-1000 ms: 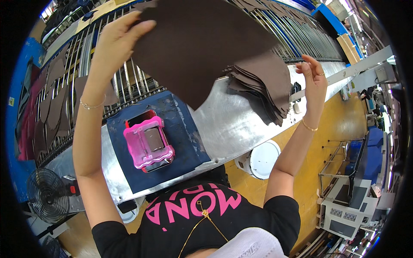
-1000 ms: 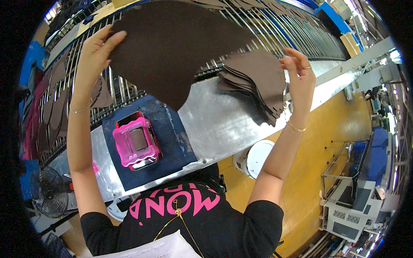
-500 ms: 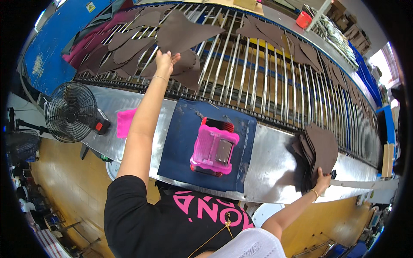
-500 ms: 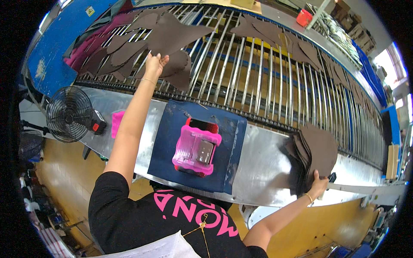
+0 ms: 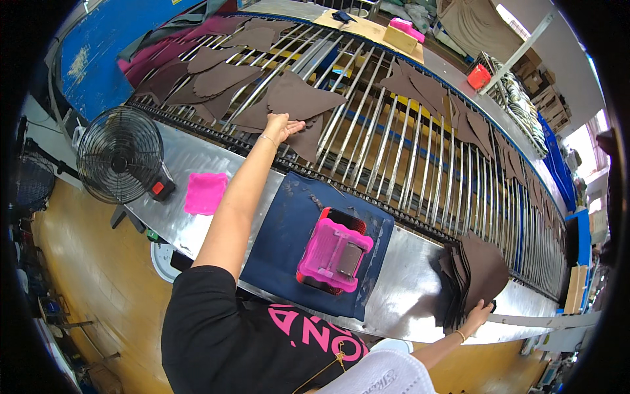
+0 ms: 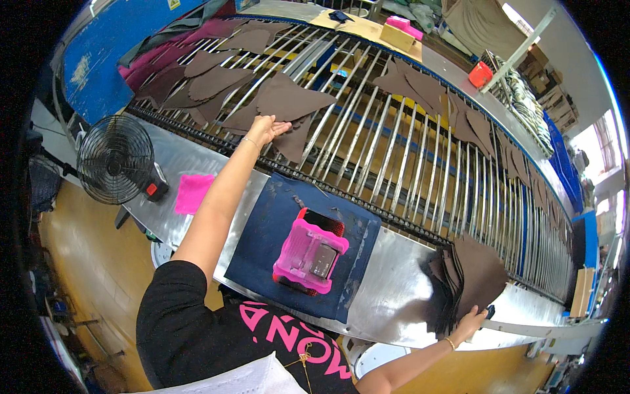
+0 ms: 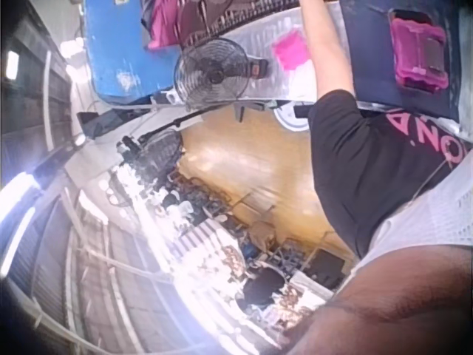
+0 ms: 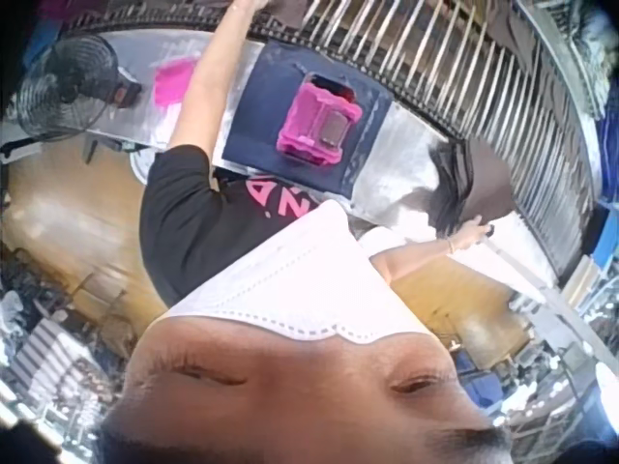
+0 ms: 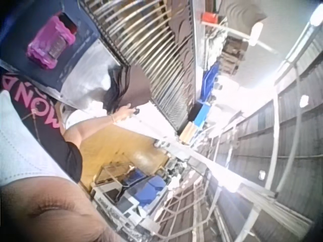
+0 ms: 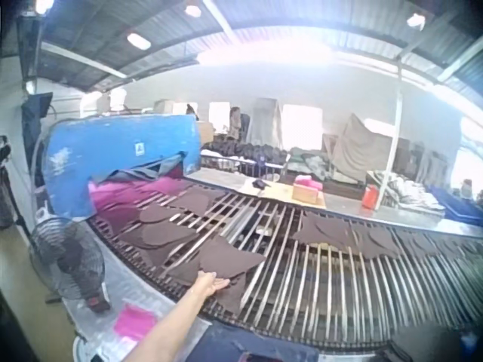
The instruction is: The person picks brown fabric pieces from a conveyor belt and places them into a pink plastic container on the table. They repeatedly handle the pieces, stacking them in the container.
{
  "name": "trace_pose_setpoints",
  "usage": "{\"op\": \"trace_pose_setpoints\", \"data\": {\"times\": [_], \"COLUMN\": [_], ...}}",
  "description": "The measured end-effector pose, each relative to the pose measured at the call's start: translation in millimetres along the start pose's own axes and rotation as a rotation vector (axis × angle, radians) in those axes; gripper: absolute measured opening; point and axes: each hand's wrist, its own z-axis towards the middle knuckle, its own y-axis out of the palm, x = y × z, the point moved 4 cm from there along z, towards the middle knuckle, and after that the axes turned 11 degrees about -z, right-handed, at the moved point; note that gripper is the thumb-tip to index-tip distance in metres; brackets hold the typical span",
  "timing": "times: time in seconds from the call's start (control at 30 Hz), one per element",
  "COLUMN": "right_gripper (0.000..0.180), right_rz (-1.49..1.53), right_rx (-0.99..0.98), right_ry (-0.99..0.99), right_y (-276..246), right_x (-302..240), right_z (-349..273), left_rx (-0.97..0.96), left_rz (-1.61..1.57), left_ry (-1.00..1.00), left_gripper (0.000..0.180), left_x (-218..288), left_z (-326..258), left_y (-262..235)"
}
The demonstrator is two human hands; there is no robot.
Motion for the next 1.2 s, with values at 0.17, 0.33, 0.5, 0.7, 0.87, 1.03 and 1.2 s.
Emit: {"op": "trace_pose_setpoints", "data": {"times": [0.17,0.33,0.5,0.7,0.87,1.03,1.2], "right_gripper": [0.038,0.039,0.024,0.012,0.022,0.034,0.027], "right_rz": [0.302,1.117,1.245,1.088,1.046,0.982,0.796], "right_rx": [0.318,0.194,0.004,-0.42,-0.336,-0.228,-0.26], "right_ry": [-0.11,-0.217,-0.571,-0.992,-1.286,-1.387,-1.321], "right_y": [-90,-116,-111,-98,-88,-105,-80], "right_x": [-52,-106,-206,-257,-280,-273,-228], "right_z": [-45,-78,-158,-233,-268,-271,-237], "left_rx": [-0.081,-0.718,-0.896,-0.646,-0.476,-0.385,-0.534], "left_rz": [0.473,0.753,0.912,0.999,1.069,1.145,1.314], "left_ry": [0.101,0.063,0.165,0.544,0.719,0.577,0.385], "left_gripper": [0.053,0.059,0.044,0.023,0.013,0.014,0.009], "left_x": [5,-27,-31,56,90,78,23], "left_z": [-99,-222,-328,-359,-375,-376,-370], "left_y": [46,118,142,101,60,24,35]}}
